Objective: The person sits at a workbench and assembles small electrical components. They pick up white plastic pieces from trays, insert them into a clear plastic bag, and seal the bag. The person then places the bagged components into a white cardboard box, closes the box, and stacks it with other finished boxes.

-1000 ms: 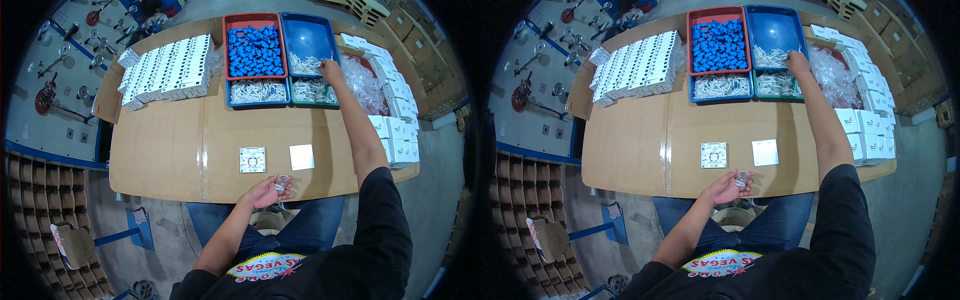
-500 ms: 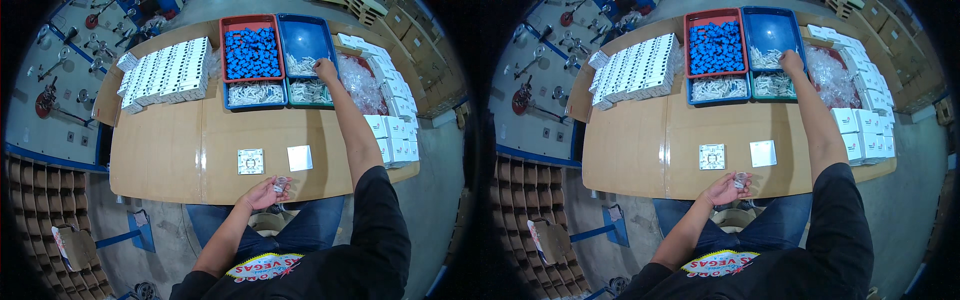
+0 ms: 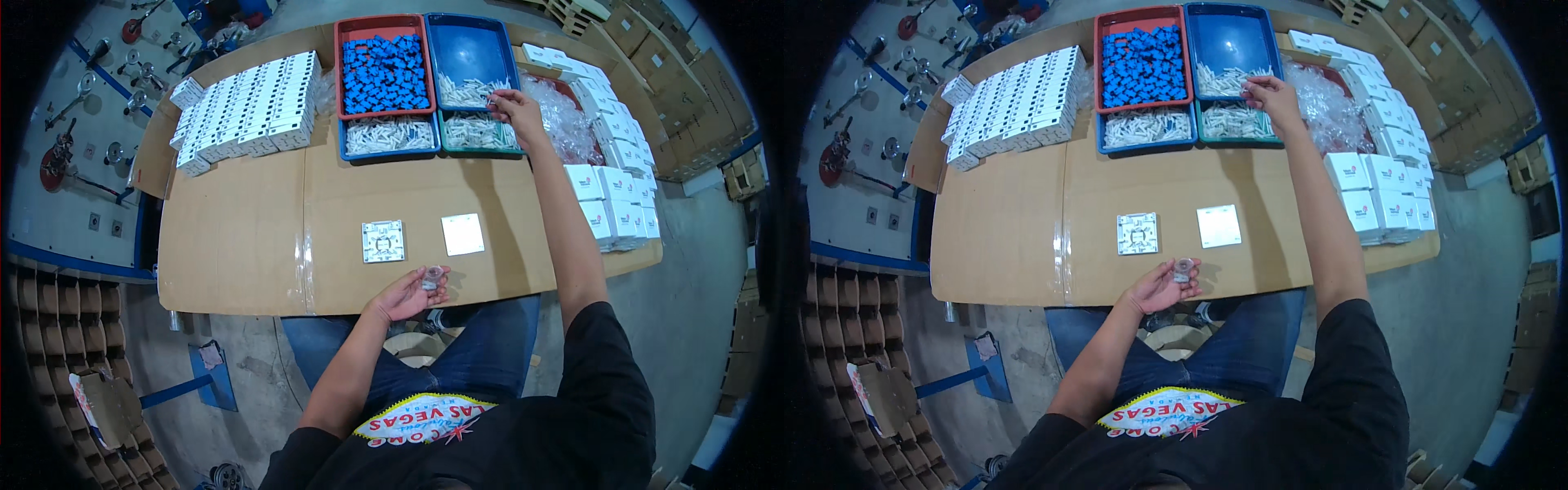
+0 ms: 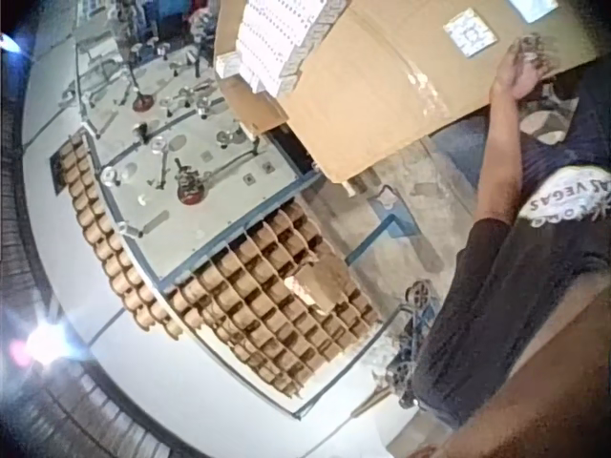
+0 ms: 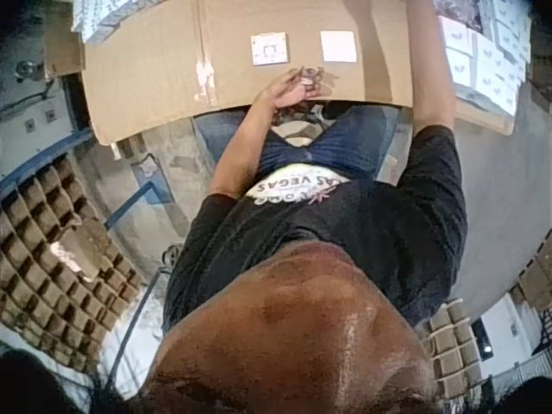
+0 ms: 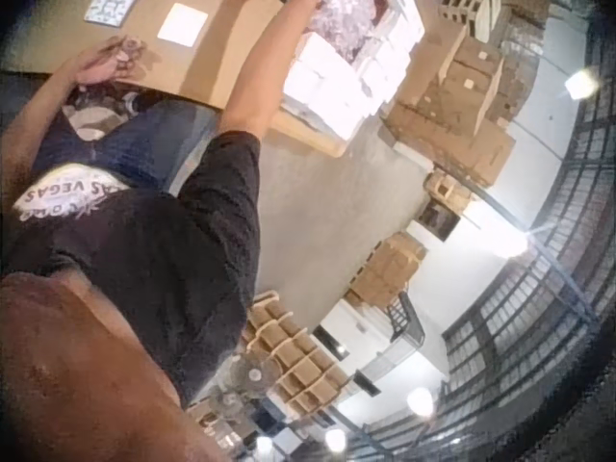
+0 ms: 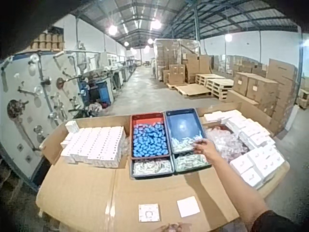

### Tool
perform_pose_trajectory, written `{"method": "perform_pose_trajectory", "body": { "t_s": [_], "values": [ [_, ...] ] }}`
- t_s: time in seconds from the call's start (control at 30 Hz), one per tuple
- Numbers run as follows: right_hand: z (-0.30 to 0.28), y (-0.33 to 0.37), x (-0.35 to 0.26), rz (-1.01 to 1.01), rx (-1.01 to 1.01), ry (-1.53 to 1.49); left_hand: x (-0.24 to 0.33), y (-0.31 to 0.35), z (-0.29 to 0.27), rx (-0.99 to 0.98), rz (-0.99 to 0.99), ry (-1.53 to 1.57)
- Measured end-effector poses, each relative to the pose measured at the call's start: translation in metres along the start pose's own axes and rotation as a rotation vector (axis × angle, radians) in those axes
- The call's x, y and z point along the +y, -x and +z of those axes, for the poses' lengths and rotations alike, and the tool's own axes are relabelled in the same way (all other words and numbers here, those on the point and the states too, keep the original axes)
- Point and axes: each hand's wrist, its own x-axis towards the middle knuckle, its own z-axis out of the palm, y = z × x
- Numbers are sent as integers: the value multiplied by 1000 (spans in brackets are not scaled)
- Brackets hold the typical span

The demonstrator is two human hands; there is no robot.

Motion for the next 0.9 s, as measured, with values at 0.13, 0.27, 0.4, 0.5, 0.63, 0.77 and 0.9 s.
{"method": "perform_pose_trajectory", "body": {
  "t_s": [0.13, 0.27, 0.4, 0.5, 0.63, 0.77, 0.9],
  "values": [
    [18, 82, -18, 32, -59, -66, -6, -3, -11, -60, 58, 54],
    [50, 180, -4, 63, -164, 82, -2, 1, -5, -61, 67, 138],
    [79, 259, 22, 24, -259, 182, 2, 0, 8, -19, 54, 91],
    [101, 286, 14, 65, -281, 342, 3, 2, 9, -6, 63, 52],
    [103, 285, 12, -75, -430, 666, -2, 2, 8, 40, 91, -26],
    [107, 283, 7, -213, -549, 796, -4, 3, 6, 26, 141, -50],
    [108, 283, 8, -312, -637, 893, -5, 4, 8, 28, 157, -43]
  ]
}}
